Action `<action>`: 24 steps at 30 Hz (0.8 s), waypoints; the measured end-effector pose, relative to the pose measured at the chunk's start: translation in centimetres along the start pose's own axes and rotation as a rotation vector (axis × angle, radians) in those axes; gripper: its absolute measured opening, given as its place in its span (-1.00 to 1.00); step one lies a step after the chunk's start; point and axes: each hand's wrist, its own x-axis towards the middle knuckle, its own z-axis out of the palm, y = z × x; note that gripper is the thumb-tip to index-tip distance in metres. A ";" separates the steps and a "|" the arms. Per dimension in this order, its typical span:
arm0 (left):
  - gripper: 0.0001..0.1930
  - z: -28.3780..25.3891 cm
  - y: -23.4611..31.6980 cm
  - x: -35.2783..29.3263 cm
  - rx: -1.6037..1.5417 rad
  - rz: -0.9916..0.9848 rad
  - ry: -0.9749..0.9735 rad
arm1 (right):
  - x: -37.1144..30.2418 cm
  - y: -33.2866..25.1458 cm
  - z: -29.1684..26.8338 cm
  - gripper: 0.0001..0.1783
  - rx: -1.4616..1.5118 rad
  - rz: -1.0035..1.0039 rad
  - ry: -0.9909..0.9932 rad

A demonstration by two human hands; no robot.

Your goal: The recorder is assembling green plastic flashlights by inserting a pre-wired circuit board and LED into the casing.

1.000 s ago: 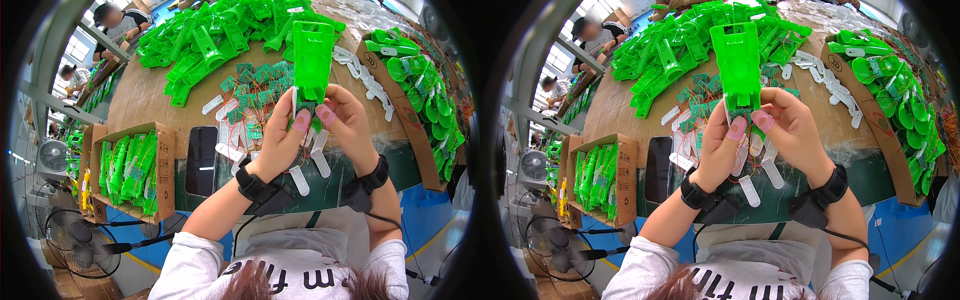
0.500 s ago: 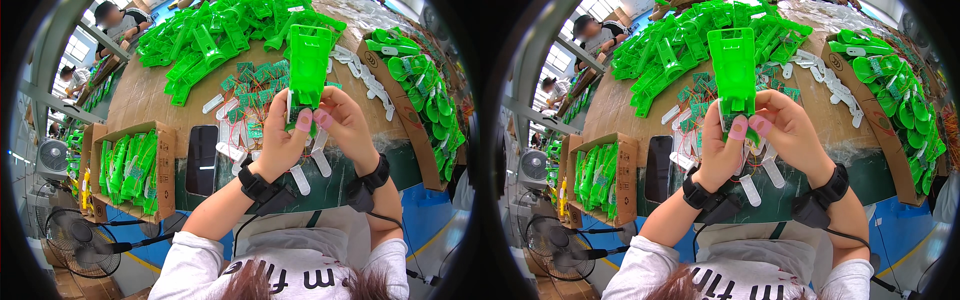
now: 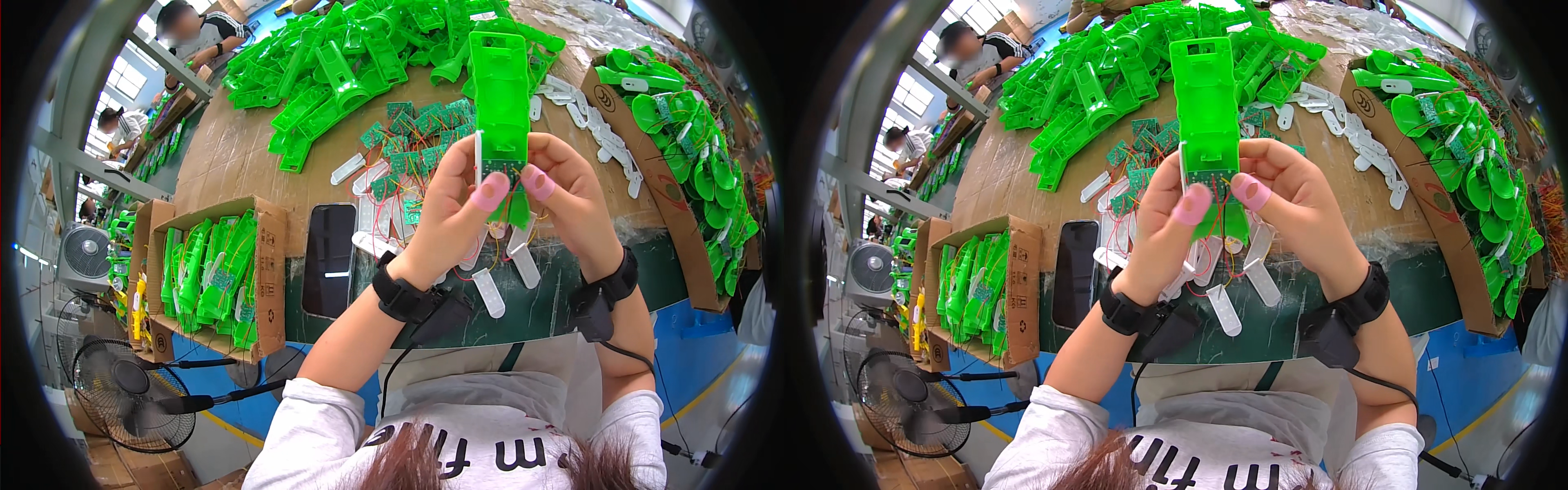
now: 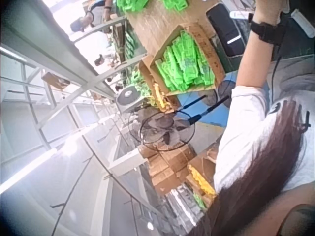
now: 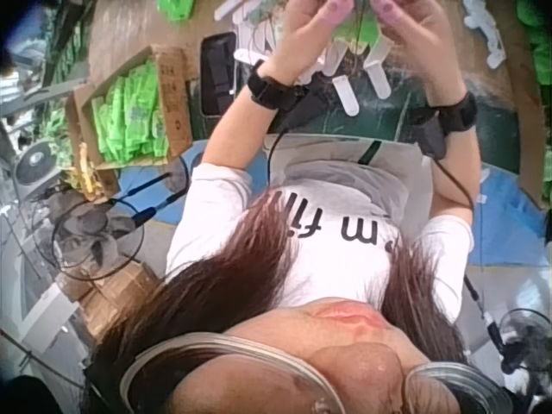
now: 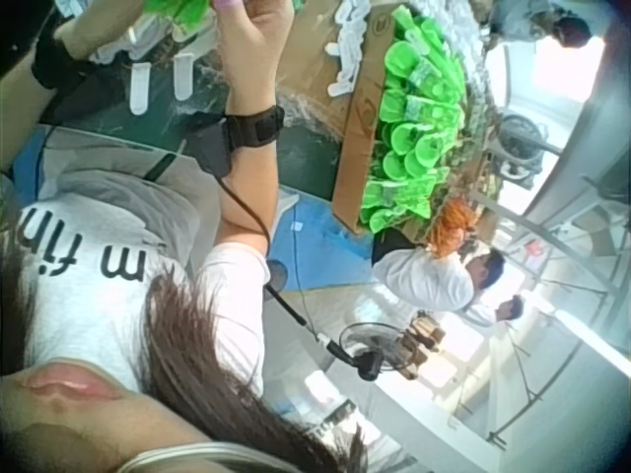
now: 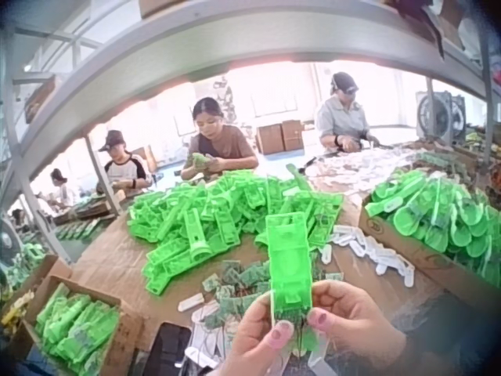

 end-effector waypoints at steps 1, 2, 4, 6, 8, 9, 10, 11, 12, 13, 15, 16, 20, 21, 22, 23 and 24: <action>-0.48 -0.1 0.2 0.1 -0.116 -0.018 -0.008 | 0.0 -0.2 -0.1 -0.62 0.029 0.038 0.003; -0.41 -0.2 0.3 0.2 -0.231 -0.036 -0.015 | 0.0 -0.1 -0.1 -0.62 0.028 0.037 0.003; -0.37 -0.4 -0.1 0.3 -0.285 -0.102 -0.021 | 0.0 0.3 0.1 -0.57 0.074 0.070 -0.044; -0.35 -0.9 -0.2 0.4 -0.290 -0.201 -0.049 | -0.2 0.8 0.9 -0.57 0.095 0.099 -0.051; -0.32 -1.3 0.3 0.3 -0.289 -0.180 0.014 | -0.2 1.0 0.3 -0.56 0.024 0.217 -0.113; -0.30 -1.3 0.4 0.3 -0.290 -0.160 0.077 | -0.2 1.2 0.3 -0.56 0.024 0.216 -0.113; -0.36 -1.3 0.6 0.7 -0.300 -0.060 0.166 | -0.3 1.5 0.4 -0.55 -0.003 0.258 -0.166; -0.36 -1.5 0.8 0.7 -0.300 -0.059 0.166 | -0.4 1.9 0.4 -0.54 -0.029 0.300 -0.218; -0.39 -1.9 1.0 0.7 -0.246 0.011 0.271 | -0.4 2.2 0.5 -0.50 -0.012 0.292 -0.306; -0.41 -2.3 1.1 0.7 -0.192 0.081 0.378 | -0.4 1.9 0.5 -0.50 -0.012 0.292 -0.308; -0.45 -2.7 0.9 0.9 -0.178 0.133 0.441 | -0.5 1.0 0.2 -0.47 -0.109 0.265 -0.365; -0.47 -2.4 1.1 1.0 -0.123 0.199 0.557 | -0.4 1.2 0.2 -0.46 0.003 0.204 -0.335; -0.53 -2.9 0.8 1.3 0.013 0.324 0.698 | -0.5 -0.3 0.3 -0.47 -0.076 0.200 -0.220; -0.51 -2.6 0.8 1.5 0.038 0.377 0.749 | -0.4 -0.3 0.1 -0.47 -0.079 0.200 -0.218; -0.51 -2.7 0.8 1.5 0.038 0.377 0.748 | -0.2 -0.2 -0.1 -0.47 -0.075 0.081 -0.182; -0.51 -2.9 0.7 1.5 0.067 0.343 0.718 | -0.2 -0.1 -0.2 -0.48 -0.071 -0.039 -0.145; -0.52 -3.1 0.6 1.4 0.096 0.309 0.688 | -0.4 -0.7 -0.2 -0.47 -0.026 -0.042 -0.139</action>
